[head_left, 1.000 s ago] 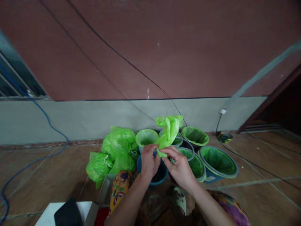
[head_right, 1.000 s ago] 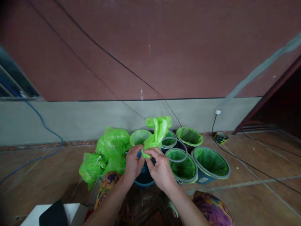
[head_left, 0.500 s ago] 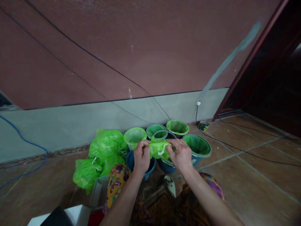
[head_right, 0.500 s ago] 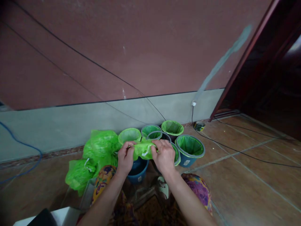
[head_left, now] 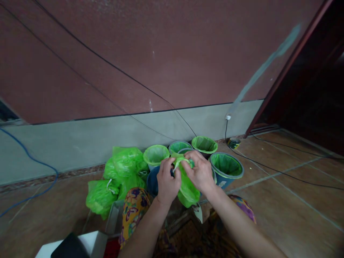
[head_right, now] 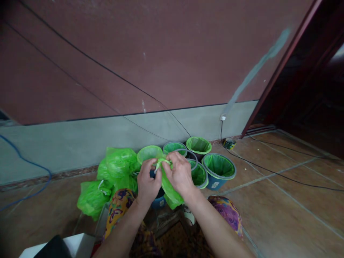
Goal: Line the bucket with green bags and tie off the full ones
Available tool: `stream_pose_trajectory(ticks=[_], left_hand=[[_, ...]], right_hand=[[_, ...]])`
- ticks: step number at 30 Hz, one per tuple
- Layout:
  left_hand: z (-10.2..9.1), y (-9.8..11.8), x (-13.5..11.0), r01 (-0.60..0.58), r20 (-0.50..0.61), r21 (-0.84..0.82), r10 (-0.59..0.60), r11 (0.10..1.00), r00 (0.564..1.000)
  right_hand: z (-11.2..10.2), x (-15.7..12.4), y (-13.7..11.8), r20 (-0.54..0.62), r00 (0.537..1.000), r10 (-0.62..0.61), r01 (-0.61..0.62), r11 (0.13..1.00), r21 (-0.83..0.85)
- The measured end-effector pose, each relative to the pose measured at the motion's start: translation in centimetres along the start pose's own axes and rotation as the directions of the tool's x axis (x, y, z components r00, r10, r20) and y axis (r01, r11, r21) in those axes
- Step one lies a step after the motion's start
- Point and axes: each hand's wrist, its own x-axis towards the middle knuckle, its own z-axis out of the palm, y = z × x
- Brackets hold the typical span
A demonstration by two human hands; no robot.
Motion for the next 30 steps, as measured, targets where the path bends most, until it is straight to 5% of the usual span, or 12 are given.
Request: stream_pose_trajectory(ticks=[10, 20, 25, 30], left_hand=[[-3.5, -3.7, 2.6, -0.018, -0.135, 0.120, 0.034, 0.993, 0.990], [-8.7, -8.7, 3.7, 0.199, -0.224, 0.330, -0.128, 0.923, 0.966], [-10.3, -11.9, 2.8, 0.366, -0.292, 0.381, -0.265, 0.849, 0.919], [-10.4, -14.6, 2.7, 0.469, -0.206, 0.373, -0.421, 0.801, 0.883]], right_hand=[[-0.3, -1.2, 4.3, 0.073, 0.997, -0.015, 0.022, 0.996, -0.086], [-2.0, -3.8, 10.0, 0.020, 0.973, 0.229, -0.221, 0.956, -0.192], [-2.8, -5.5, 11.7, 0.006, 0.896, 0.444, -0.430, 0.870, -0.243], [-3.6, -5.0, 13.3, 0.314, 0.726, 0.612, -0.612, 0.783, -0.113]])
